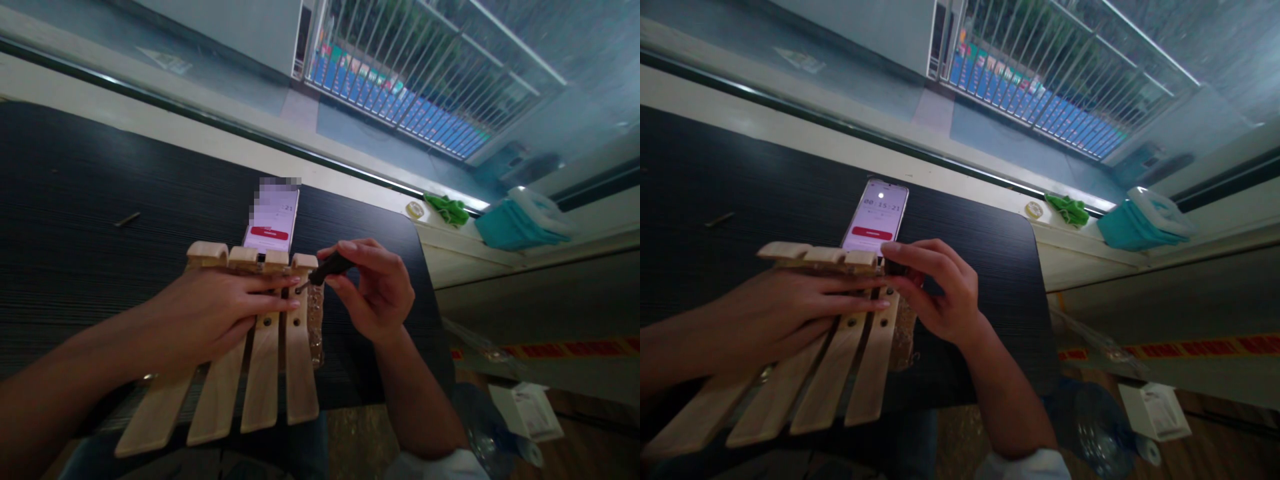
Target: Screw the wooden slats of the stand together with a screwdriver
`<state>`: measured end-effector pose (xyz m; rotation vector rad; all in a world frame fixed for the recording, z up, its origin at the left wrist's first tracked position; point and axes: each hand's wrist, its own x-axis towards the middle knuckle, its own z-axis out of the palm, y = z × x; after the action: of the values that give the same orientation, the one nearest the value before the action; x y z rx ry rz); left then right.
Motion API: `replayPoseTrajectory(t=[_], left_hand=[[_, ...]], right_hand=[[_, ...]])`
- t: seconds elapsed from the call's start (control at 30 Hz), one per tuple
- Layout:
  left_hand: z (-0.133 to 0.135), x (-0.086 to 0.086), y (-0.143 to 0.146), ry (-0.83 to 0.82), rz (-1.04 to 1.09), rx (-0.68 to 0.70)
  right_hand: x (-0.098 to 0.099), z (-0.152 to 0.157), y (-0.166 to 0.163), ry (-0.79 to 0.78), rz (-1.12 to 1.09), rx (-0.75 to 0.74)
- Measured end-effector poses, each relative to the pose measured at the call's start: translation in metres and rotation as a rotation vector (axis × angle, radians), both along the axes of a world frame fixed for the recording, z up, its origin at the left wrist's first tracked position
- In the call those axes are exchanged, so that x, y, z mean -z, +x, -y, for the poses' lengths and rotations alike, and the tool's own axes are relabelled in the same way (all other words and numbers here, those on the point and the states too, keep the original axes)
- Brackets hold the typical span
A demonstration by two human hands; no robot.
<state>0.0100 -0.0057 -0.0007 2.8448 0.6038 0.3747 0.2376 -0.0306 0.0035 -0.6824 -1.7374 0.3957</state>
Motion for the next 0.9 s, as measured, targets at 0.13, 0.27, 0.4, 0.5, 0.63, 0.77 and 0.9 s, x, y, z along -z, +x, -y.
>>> replayPoseTrajectory(t=[0.13, 0.27, 0.4, 0.5, 0.63, 0.77, 0.9], left_hand=[[-0.001, 0.001, 0.002, 0.012, 0.014, 0.006], [-0.001, 0.001, 0.002, 0.019, 0.030, 0.009], [0.000, 0.003, 0.000, 0.015, 0.053, 0.013], [-0.001, 0.006, -0.001, 0.013, 0.063, 0.012], [-0.002, 0.012, -0.002, 0.011, 0.062, 0.009], [-0.001, 0.011, -0.002, -0.022, 0.061, -0.010], [0.000, 0.000, 0.000, -0.130, -0.046, -0.038]], right_hand=[[0.000, 0.000, 0.000, -0.001, -0.003, 0.007], [0.000, 0.000, 0.000, 0.013, 0.008, 0.017], [0.001, -0.001, 0.000, 0.032, -0.007, 0.007], [0.001, -0.001, 0.000, 0.047, 0.006, 0.039], [0.003, -0.002, 0.000, 0.075, 0.016, 0.069], [0.005, -0.002, 0.000, 0.092, 0.043, 0.113], [0.006, -0.001, -0.001, 0.081, 0.044, 0.136]])
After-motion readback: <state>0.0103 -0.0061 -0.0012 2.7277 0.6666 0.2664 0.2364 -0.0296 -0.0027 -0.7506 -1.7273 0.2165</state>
